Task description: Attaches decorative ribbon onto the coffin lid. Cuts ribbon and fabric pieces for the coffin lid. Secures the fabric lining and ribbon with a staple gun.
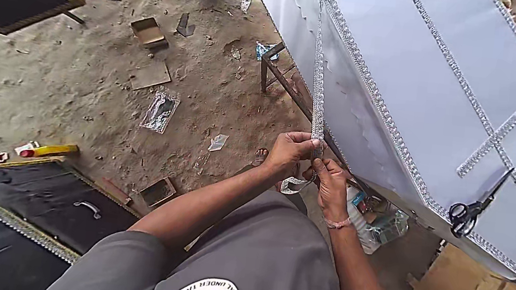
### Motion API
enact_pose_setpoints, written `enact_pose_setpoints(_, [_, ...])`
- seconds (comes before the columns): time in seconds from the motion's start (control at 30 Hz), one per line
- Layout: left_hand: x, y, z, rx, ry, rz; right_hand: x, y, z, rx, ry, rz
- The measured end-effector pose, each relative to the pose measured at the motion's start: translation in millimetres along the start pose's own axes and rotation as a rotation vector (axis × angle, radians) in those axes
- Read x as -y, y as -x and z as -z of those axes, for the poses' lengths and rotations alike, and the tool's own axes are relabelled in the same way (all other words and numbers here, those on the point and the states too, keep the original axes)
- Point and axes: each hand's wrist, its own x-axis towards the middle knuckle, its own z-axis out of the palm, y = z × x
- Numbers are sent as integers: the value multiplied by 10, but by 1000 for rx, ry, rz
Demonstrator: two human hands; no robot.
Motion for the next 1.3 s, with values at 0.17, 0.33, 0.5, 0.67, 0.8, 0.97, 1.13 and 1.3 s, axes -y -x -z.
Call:
enact_pose_setpoints(0.17, [42, -21, -87, -43, -95, -68, -57, -36, 67, 2, -17, 38])
enact_pose_setpoints(0.33, [162, -80, -109, -105, -154, -135, -65, -21, 82, 1, 75, 114])
enact_pose_setpoints(0.5, [31, -140, -168, -200, -39, -38, 6, 177, 312, 105, 201, 156])
enact_pose_setpoints(0.67, [-338, -413, -36, -278, 135, 7, 241, 489, 677, 103, 319, 275])
enact_pose_setpoints(0.8, [-529, -558, 21, -270, 219, -9, 330, 593, 814, 68, 365, 314])
enact_pose_setpoints(0.97, [-558, -550, -19, -271, 223, -55, 233, 639, 756, -33, 396, 255])
enact_pose_setpoints(1.13, [-631, -576, -53, -286, 266, -113, 7, 583, 636, -62, 524, 191])
enact_pose_setpoints(1.3, [-537, -669, -94, -294, 200, -192, -204, 475, 621, -97, 631, 268])
